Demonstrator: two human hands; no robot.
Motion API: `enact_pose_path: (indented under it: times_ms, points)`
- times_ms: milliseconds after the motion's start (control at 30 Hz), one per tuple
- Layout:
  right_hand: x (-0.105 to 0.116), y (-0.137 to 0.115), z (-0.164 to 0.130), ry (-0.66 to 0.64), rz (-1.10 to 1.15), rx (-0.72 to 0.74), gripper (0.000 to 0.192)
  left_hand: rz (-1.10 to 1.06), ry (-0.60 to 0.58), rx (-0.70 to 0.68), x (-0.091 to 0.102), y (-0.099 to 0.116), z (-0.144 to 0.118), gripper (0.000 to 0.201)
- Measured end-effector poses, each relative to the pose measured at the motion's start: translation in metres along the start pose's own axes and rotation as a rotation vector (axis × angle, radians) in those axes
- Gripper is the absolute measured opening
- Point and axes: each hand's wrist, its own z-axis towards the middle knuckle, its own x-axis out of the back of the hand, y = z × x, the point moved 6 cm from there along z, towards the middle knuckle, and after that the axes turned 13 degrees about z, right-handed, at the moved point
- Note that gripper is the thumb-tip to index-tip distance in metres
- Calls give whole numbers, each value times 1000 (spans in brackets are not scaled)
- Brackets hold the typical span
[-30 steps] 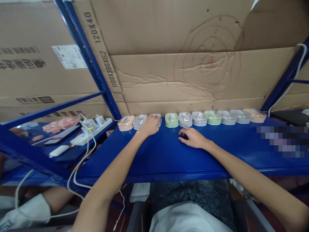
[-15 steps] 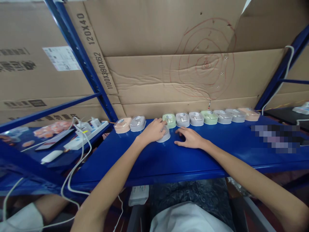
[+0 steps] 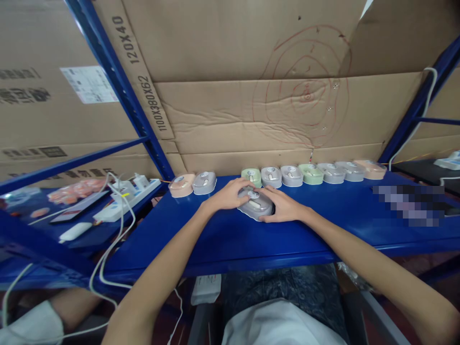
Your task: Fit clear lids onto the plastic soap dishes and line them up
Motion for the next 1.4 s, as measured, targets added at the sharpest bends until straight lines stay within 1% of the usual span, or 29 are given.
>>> enact_pose_path:
  times_ms: [67,133,200,333,433,500,533,667,833,1033,1100,1167,1233,1300,1367,1400]
  points:
    - [5,0,-1,-91,48,49,104,4,-22,-7,-2,3,0,33]
    - [11,0,-3,-167,89,61,105,-4,-32,3,-4,6,0,38]
    - [16,-1,-5,-194,122,48,103,-24,-36,11,-8,12,1,45]
    - [19,-3,-6,-134,177,-6,95,-80,-10,25,-21,23,0,53]
    - [19,-3,-5,-95,180,-45,91,-126,-29,4,-33,29,-2,77]
    - [20,-2,-5,-93,183,-50,90,-153,-47,-10,-38,29,-4,91]
    - [20,-1,-5,-95,195,-47,89,-165,-54,-17,-38,29,-5,92]
    - [23,1,-5,-112,286,-44,89,-207,-84,-55,-36,30,-4,85]
    - [24,-2,-4,-113,353,-30,88,-185,-87,2,-36,27,-2,88]
    - [24,4,-2,-107,439,-51,83,-158,-97,-5,-36,30,-2,91]
    - [24,7,-1,-111,496,-55,81,-169,-89,-9,-35,32,-1,95]
    - [25,9,0,-115,550,-63,78,-185,-79,-7,-34,32,0,106]
    - [30,12,0,-105,581,-87,73,-184,-76,8,-34,31,0,123]
    - [41,14,-1,-77,591,-123,69,-170,-85,25,-35,28,-1,136]
    - [58,18,-6,-29,569,-148,68,-158,-107,53,-35,23,-3,141]
    - [68,20,-9,-1,538,-156,68,-146,-121,65,-36,20,-4,139]
